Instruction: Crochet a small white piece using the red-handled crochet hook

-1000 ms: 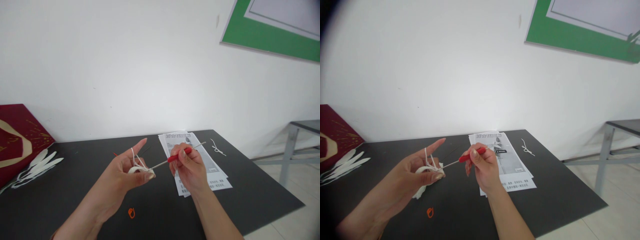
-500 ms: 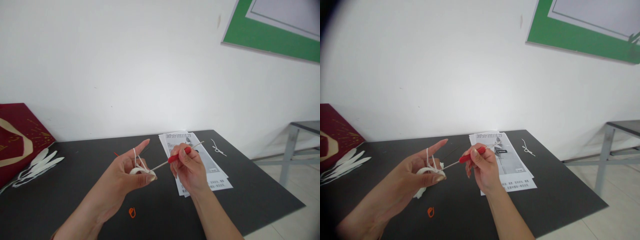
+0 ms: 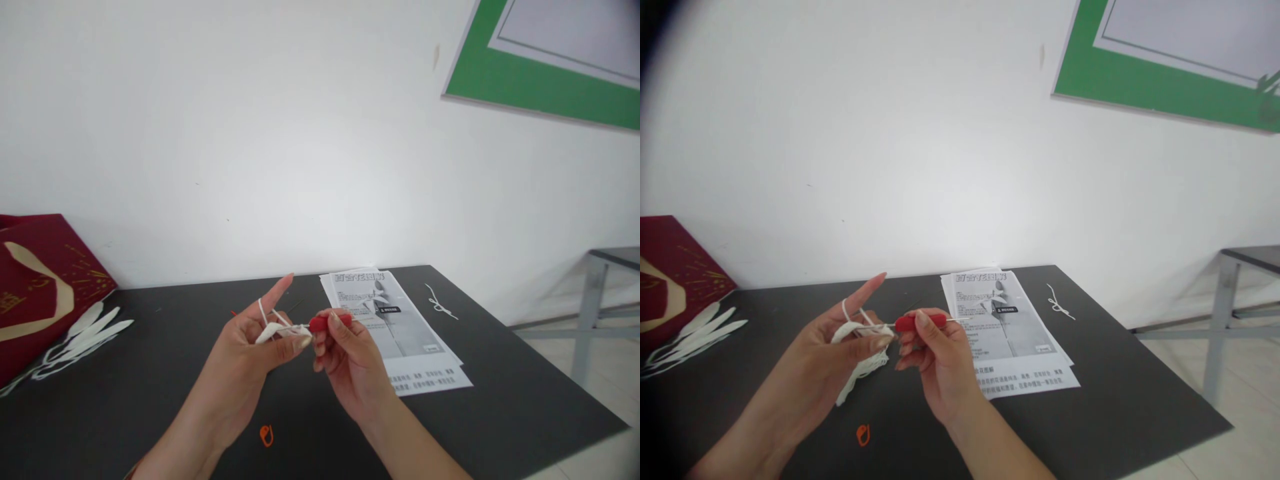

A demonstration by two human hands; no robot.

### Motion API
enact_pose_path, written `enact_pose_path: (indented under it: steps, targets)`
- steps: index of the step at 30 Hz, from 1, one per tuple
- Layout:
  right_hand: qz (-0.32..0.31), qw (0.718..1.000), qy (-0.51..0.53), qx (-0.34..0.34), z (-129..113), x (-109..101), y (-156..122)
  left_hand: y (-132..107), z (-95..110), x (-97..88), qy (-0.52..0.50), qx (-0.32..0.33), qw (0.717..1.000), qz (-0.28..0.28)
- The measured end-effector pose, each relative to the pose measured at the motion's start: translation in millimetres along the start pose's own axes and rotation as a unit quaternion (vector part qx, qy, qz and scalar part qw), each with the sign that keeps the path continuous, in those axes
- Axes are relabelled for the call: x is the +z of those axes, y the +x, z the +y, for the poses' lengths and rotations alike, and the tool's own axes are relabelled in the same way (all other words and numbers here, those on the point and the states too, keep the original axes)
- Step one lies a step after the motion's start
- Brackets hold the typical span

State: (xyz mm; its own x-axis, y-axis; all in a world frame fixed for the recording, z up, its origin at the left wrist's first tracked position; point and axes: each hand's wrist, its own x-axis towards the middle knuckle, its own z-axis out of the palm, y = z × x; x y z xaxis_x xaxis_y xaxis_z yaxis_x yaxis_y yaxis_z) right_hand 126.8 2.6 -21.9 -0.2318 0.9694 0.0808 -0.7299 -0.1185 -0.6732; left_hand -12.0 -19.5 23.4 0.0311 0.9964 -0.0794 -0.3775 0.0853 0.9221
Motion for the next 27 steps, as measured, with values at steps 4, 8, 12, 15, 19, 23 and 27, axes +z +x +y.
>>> enact_pose_path:
  steps: [4,8,12,15,19,23,27]
  targets:
    - [0.014,0.989,-0.092,-0.119,-4.1,-2.9,-4.9,-1.7,-3.1,5.3,0.007,0.034,0.999,0.038]
    - [-0.01,0.947,-0.208,-0.245,-5.5,-2.6,-12.2,-3.6,-7.5,12.1,-0.019,0.075,0.995,0.056]
    - [0.018,0.973,-0.137,-0.186,-2.5,-0.2,-9.9,-2.7,-13.2,13.6,-0.056,0.083,0.994,0.047]
    - [0.035,0.992,-0.058,-0.105,-2.4,0.6,-4.9,-1.1,-19.8,13.4,-0.073,0.109,0.989,0.061]
    - [0.018,0.998,0.0,-0.054,-5.8,-1.4,0.0,2.9,-28.9,12.9,-0.073,0.134,0.987,0.052]
    - [0.021,1.0,0.013,-0.009,-8.6,-4.6,3.5,6.8,-31.8,10.5,-0.058,0.136,0.988,0.04]
    - [0.022,1.0,0.019,0.01,-10.1,-6.5,5.4,4.8,-26.1,8.5,-0.034,0.082,0.996,0.026]
